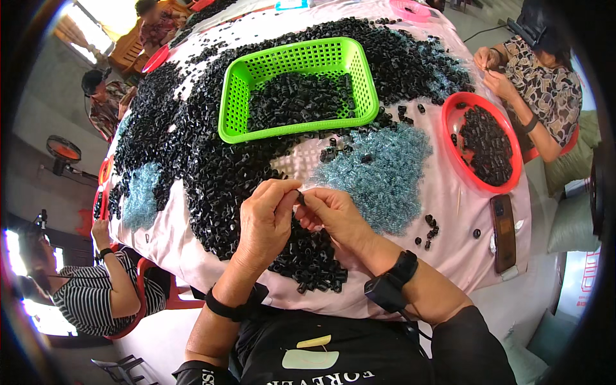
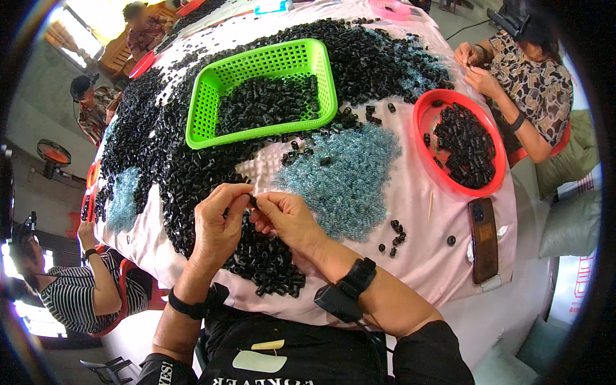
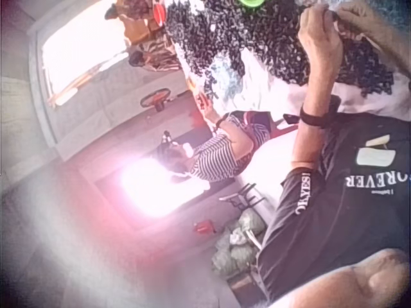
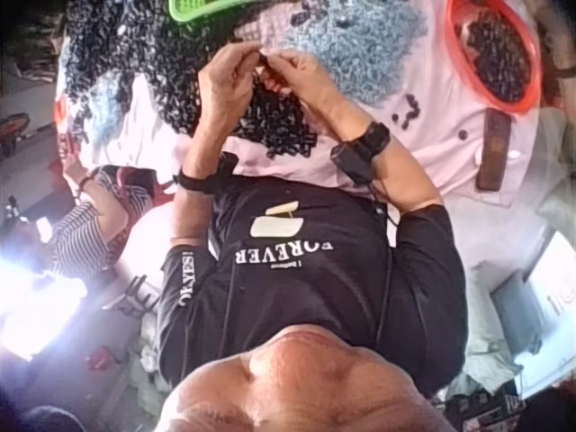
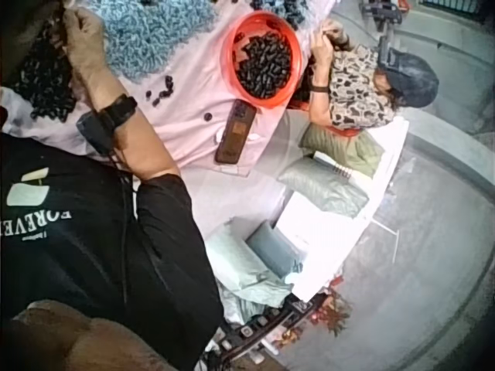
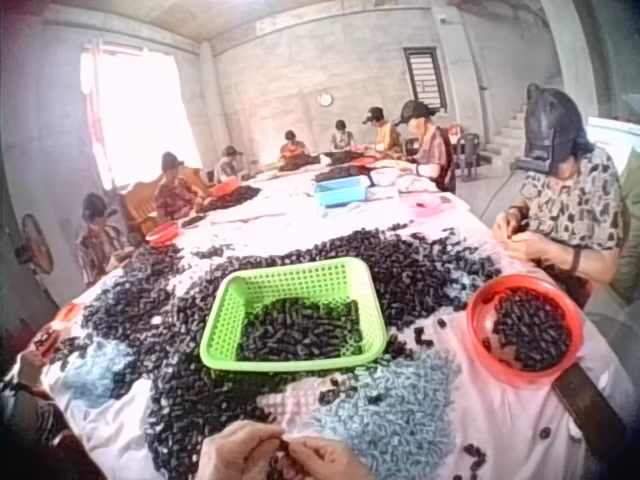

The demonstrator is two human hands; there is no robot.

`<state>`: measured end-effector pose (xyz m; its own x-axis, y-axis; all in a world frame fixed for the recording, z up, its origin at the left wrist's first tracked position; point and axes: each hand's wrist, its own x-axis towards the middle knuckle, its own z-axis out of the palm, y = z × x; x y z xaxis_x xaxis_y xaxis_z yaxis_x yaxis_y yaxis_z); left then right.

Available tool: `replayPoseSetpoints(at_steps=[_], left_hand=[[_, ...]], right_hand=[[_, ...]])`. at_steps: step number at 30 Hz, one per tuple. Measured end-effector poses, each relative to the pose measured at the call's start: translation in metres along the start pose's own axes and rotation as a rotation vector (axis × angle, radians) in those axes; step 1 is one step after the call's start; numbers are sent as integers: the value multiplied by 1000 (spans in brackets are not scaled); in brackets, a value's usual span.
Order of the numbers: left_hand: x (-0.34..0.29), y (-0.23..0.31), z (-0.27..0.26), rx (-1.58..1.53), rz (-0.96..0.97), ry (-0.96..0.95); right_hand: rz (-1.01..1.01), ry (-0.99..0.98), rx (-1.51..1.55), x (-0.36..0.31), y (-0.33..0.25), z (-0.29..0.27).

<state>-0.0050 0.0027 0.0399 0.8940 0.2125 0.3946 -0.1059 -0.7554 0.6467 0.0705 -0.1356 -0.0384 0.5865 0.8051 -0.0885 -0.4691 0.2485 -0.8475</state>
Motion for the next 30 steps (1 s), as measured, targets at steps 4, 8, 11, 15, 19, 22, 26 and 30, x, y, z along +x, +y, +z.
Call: replayPoseSetpoints(at_steps=[4,8,11,15,19,22,26,30], left_hand=[[-2,-3,3,34,26,21],[-3,2,6,37,10,37],[-4,-1,5,46,-8,1],[-6,0,6,69,38,-34],[-3,2,7,127,141,-61],[-7,-2,12,140,153,-54],[-9,-3,14,144,109,-60],[-10,-4,16,191,141,-53]], right_hand=[[7,31,31,-2,-2,5],[-7,23,57,-1,1,3],[-5,23,67,-1,2,0],[-25,7,122,1,2,-1],[13,51,178,-2,-5,6],[-25,0,220,-3,-7,6],[-17,-9,194,-3,-7,6],[-41,-8,176,-3,-5,4]])
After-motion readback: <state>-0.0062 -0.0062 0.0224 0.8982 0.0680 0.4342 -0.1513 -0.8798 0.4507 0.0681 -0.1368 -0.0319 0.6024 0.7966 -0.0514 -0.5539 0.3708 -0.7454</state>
